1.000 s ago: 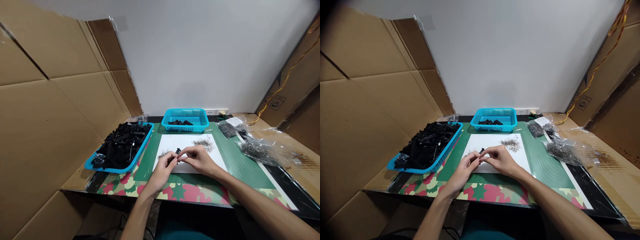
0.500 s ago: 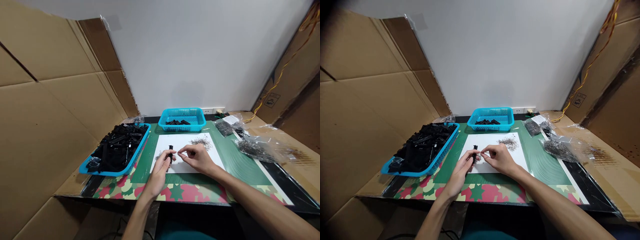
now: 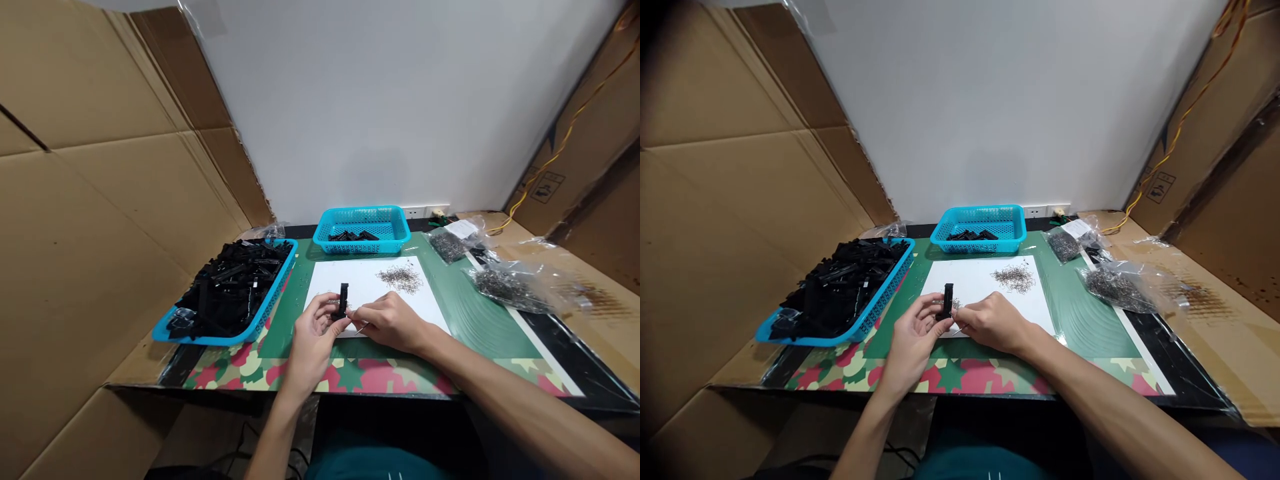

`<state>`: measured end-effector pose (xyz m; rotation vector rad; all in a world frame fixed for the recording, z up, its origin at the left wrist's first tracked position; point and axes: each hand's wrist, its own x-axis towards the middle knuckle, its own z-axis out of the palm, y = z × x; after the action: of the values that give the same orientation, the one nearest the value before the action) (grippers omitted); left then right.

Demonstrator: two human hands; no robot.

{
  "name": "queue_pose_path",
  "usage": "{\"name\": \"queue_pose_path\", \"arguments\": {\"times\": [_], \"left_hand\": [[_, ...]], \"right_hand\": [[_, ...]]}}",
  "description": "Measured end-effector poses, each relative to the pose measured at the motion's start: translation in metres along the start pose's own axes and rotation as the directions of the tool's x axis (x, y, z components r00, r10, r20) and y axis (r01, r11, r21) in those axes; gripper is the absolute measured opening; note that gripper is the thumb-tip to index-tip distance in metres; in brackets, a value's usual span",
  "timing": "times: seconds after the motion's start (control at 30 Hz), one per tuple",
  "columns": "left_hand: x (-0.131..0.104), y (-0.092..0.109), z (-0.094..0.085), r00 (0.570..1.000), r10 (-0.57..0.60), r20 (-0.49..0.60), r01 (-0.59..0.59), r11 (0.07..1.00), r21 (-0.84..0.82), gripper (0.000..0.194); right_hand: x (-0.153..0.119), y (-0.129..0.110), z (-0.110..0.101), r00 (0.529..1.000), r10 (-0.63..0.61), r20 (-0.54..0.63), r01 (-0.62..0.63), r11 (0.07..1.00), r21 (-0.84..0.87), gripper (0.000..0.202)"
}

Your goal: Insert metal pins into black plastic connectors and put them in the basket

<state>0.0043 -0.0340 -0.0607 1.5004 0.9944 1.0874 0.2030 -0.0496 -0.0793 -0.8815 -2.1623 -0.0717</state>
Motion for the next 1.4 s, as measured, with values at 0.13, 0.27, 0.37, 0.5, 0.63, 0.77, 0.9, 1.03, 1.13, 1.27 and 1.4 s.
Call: {"name": "queue_pose_path", "arguments": {"times": [0.13,0.27,0.37,0.5,0.63,0.77,0.9,1.03,1.13,1.27,1.4], "left_hand": [[0.0,-0.001,0.0,0.998,0.004,-0.064,-0.004,1.0,0.005,0.042],[-0.001,-0.001,-0.002,0.999,0.001,-0.04,-0.002,1.0,-0.018,0.044],[-0.002,0.001,-0.004,0.999,0.034,-0.015,-0.034,0.999,0.031,0.039],[-0.006,0.004,-0.006,0.992,0.113,0.051,-0.118,0.987,0.107,0.031],[-0.008,0.005,-0.007,0.988,0.111,0.105,-0.122,0.987,0.103,0.034],[-0.007,0.004,-0.008,0.986,0.105,0.132,-0.118,0.988,0.097,0.035],[-0.007,0.004,-0.01,0.977,0.086,0.193,-0.111,0.986,0.123,0.036],[-0.008,0.006,-0.01,0.972,0.059,0.227,-0.093,0.986,0.142,0.036],[-0.007,0.007,-0.01,0.968,0.048,0.247,-0.084,0.987,0.137,0.037],[-0.005,0.005,-0.01,0.973,0.022,0.228,-0.043,0.995,0.091,0.04],[-0.004,0.004,-0.011,0.981,-0.04,0.189,0.029,0.998,0.063,0.048]], "right_hand": [[0.0,0.0,-0.001,1.0,-0.021,0.023,0.022,0.998,-0.05,0.02],[0.0,-0.002,-0.002,0.999,-0.038,0.027,0.04,0.995,-0.09,0.025],[0.001,-0.005,-0.003,1.0,-0.027,0.007,0.028,0.998,-0.058,0.029],[0.001,-0.007,-0.004,0.998,0.009,-0.064,-0.005,0.998,0.06,0.029],[0.001,-0.007,-0.002,0.99,0.05,-0.134,-0.025,0.983,0.184,0.024],[0.001,-0.007,-0.001,0.991,0.102,-0.092,-0.072,0.957,0.279,0.023],[0.002,-0.007,-0.004,0.984,0.181,-0.008,-0.165,0.914,0.371,0.019],[0.004,-0.007,-0.007,0.969,0.243,0.047,-0.239,0.868,0.436,0.021],[0.004,-0.006,-0.007,0.96,0.276,0.056,-0.271,0.852,0.447,0.02],[0.004,-0.003,-0.006,0.96,0.281,-0.017,-0.246,0.866,0.435,0.012],[0.003,0.0,-0.005,0.965,0.25,-0.074,-0.201,0.894,0.402,0.013]]}}
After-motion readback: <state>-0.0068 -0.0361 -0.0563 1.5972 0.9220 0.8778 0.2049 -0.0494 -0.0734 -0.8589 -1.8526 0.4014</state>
